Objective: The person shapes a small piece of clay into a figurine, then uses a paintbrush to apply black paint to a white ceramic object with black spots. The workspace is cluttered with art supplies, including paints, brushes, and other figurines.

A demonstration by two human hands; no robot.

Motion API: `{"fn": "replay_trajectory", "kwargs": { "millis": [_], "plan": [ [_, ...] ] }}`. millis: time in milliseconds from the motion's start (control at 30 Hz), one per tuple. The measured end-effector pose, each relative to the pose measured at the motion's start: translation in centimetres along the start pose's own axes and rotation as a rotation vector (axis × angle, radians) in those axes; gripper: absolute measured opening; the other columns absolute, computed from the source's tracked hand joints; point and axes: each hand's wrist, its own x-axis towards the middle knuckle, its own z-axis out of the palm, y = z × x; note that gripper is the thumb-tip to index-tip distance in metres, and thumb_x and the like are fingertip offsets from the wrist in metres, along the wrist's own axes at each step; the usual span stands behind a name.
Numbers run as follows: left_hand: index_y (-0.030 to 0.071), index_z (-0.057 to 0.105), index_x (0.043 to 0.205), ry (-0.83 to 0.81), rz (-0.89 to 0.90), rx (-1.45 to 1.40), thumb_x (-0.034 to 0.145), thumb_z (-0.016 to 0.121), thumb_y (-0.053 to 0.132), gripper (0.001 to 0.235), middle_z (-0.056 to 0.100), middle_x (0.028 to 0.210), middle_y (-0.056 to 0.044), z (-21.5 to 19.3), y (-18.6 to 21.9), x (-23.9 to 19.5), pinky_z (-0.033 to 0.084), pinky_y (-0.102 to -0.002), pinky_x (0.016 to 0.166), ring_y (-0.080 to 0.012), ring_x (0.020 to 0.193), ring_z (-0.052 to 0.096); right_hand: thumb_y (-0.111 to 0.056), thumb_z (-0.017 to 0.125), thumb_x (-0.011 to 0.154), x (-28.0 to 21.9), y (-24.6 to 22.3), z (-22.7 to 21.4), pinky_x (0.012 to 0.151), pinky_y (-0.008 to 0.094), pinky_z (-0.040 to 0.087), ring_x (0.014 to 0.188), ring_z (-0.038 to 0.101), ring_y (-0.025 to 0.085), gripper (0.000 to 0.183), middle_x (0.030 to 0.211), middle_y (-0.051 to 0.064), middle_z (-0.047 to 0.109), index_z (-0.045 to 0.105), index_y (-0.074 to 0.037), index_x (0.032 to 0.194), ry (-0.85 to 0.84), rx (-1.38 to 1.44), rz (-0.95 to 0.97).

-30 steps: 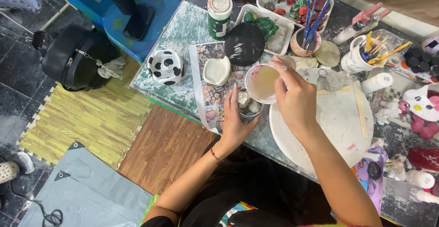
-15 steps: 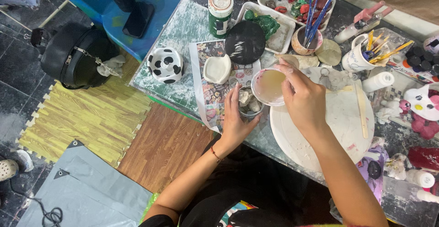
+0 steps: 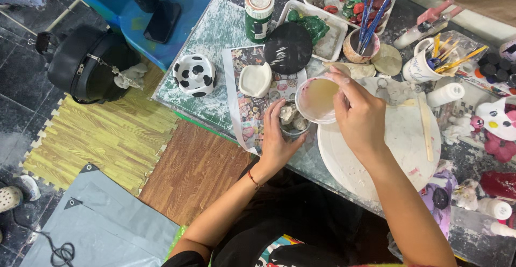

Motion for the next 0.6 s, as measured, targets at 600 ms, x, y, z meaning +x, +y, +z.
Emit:
{"fn": "replay_trajectory", "kwargs": {
  "millis": [600],
  "plan": [
    [0.008, 0.034, 0.157, -0.011, 0.04, 0.033, 0.079, 0.09, 0.018, 0.096, 0.042, 0.151, -0.018, -0.75, 0.39, 0.27, 0.042, -0.046, 0.119, -0.0373, 0.142, 0.044, 0.01, 0.062, 0.098, 0.45, -0.83, 0.31, 0.081, 0.036, 0.061, 0.109, 0.075, 0.03, 0.033, 0.13, 0.016, 0.072, 0.065, -0.001, 0.129, 0.068, -0.035, -0.086]
  ]
}}
